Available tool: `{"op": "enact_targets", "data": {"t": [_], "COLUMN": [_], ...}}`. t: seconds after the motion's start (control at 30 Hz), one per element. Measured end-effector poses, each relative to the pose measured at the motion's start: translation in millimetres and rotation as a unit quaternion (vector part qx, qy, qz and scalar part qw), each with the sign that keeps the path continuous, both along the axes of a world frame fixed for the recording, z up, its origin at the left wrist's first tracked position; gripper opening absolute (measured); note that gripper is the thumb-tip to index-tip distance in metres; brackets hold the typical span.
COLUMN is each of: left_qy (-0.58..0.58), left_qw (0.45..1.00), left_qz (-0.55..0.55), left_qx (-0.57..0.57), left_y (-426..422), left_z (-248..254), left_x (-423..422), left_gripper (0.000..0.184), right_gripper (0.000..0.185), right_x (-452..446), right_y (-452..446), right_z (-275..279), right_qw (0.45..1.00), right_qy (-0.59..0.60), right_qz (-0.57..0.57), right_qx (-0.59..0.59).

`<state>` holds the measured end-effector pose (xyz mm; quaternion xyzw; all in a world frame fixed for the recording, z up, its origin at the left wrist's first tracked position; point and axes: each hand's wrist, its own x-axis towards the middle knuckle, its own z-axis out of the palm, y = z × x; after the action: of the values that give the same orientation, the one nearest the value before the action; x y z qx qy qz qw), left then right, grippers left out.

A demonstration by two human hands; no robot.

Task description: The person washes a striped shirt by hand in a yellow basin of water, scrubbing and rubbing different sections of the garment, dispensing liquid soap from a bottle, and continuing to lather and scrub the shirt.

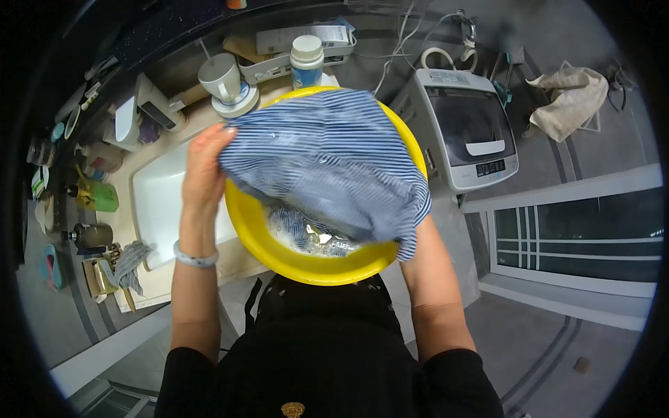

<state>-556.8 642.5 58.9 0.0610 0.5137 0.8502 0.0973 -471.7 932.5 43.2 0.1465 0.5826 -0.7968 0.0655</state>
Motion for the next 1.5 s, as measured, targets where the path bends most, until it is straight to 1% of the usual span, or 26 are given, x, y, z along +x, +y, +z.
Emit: {"op": "enact_targets", "data": {"t": [0.1, 0.13, 0.33, 0.43, 0.5, 0.53, 0.6, 0.8, 0.83, 0.87, 0.9, 0.97, 1.0, 1.03, 1.07, 1.13, 1.17, 1.2, 1.23, 1.27, 1.3, 1.33, 1.4, 1.43, 1.47, 1.5], "left_qy": [0.017, 0.02, 0.013, 0.027, 0.043, 0.045, 0.056, 0.039, 0.011, 0.01, 0.125, 0.306, 0.304, 0.257, 0.205, 0.215, 0.266, 0.316, 0.314, 0.338, 0.362, 0.36, 0.32, 0.318, 0.308, 0.296], "left_qw": [0.999, 0.999, 0.999, 0.994, 0.977, 0.977, 0.96, 0.96, 0.947, 0.947, 0.896, 0.748, 0.749, 0.813, 0.866, 0.88, 0.868, 0.853, 0.852, 0.828, 0.802, 0.803, 0.836, 0.835, 0.846, 0.857], "left_qz": [-0.005, -0.005, 0.012, 0.023, 0.032, 0.03, 0.042, 0.117, 0.124, 0.123, 0.181, 0.256, 0.253, 0.181, 0.11, -0.025, -0.031, -0.038, -0.037, -0.016, 0.005, 0.005, -0.036, -0.033, -0.058, -0.084], "left_qx": [-0.034, -0.039, -0.049, -0.107, -0.208, -0.208, -0.27, -0.25, -0.297, -0.298, -0.385, -0.53, -0.532, -0.49, -0.442, -0.422, -0.419, -0.414, -0.417, -0.447, -0.475, -0.476, -0.445, -0.447, -0.43, -0.413], "left_y": [-14.6, -15.3, -13.3, -12.6, -13.4, -14.3, -17.1, -29.7, -34.0, -32.6, -30.8, -30.4, -28.3, -17.8, -6.4, 19.7, 37.6, 52.1, 59.3, 64.9, 67.5, 67.7, 65.6, 63.0, 60.0, 58.5], "left_z": [8.8, 9.9, 6.0, 2.5, 1.2, -0.8, -5.0, -10.3, -8.1, -10.3, -13.9, -11.2, -3.5, 12.7, 21.0, 21.6, 15.5, 5.5, -2.9, -10.9, -14.7, -13.4, -5.1, 0.7, 6.8, 9.5], "left_x": [-2.7, -3.2, -4.6, -5.3, -3.9, -3.7, -3.1, 0.2, 1.8, 2.8, 3.9, 8.9, 15.8, 28.3, 42.5, 71.1, 82.8, 91.2, 95.4, 98.3, 99.9, 101.2, 105.2, 107.0, 109.4, 113.6], "left_gripper": [0.011, 0.011, 0.009, 0.01, 0.013, 0.013, 0.014, 0.013, 0.013, 0.013, 0.014, 0.016, 0.016, 0.018, 0.021, 0.029, 0.026, 0.024, 0.024, 0.021, 0.019, 0.019, 0.012, 0.012, 0.011, 0.01], "right_gripper": [0.042, 0.042, 0.042, 0.043, 0.043, 0.043, 0.043, 0.043, 0.044, 0.044, 0.044, 0.044, 0.044, 0.055, 0.055, 0.053, 0.047, 0.047, 0.044, 0.041, 0.042, 0.042, 0.04, 0.045, 0.045, 0.048], "right_x": [-0.7, -33.7, -11.5, -16.8, -11.9, -15.1, -9.8, 3.7, 8.9, -12.1, -28.0, 6.0, 6.4, 5.9, 3.3, -5.2, -5.0, -5.6, -6.3, -7.2, -8.6, -9.3, -11.1, -16.2, -11.8, -0.1], "right_y": [-14.7, -38.7, -37.8, -39.3, -38.2, -38.6, -44.7, -40.7, -42.6, -51.2, -51.4, -57.5, -57.5, -58.5, -61.9, -71.9, -72.4, -74.9, -77.6, -79.7, -80.3, -78.7, -75.7, -77.6, -80.3, -83.3], "right_z": [-1.4, -2.8, -3.6, -3.3, -3.3, -2.6, -2.7, -7.9, -9.7, -10.1, -10.9, -17.0, -19.0, -11.1, -8.4, -7.0, -19.9, -25.7, -29.8, -31.4, -28.7, -24.6, -10.7, 9.3, 8.6, 5.9], "right_qw": [1.0, 1.0, 0.999, 0.999, 0.999, 0.999, 0.999, 0.999, 0.999, 1.0, 1.0, 1.0, 0.999, 0.997, 0.997, 0.947, 0.904, 0.905, 0.853, 0.79, 0.761, 0.761, 0.764, 0.785, 0.784, 0.763], "right_qy": [0.009, 0.011, 0.022, 0.024, 0.026, 0.028, 0.029, 0.017, 0.014, 0.011, 0.008, -0.001, -0.005, 0.017, 0.013, 0.086, 0.178, 0.179, 0.229, 0.277, 0.293, 0.292, 0.269, 0.15, 0.153, 0.193], "right_qz": [-0.001, 0.0, 0.003, 0.003, 0.001, -0.002, -0.007, -0.017, -0.017, -0.018, -0.017, -0.015, -0.015, 0.032, 0.035, 0.089, 0.109, 0.113, 0.104, 0.093, 0.121, 0.123, 0.19, 0.289, 0.291, 0.255], "right_qx": [-0.007, -0.012, -0.024, -0.026, -0.027, -0.027, -0.026, -0.023, -0.023, -0.024, -0.024, -0.027, -0.028, 0.073, 0.071, 0.295, 0.374, 0.37, 0.458, 0.54, 0.566, 0.565, 0.555, 0.528, 0.526, 0.561]}}
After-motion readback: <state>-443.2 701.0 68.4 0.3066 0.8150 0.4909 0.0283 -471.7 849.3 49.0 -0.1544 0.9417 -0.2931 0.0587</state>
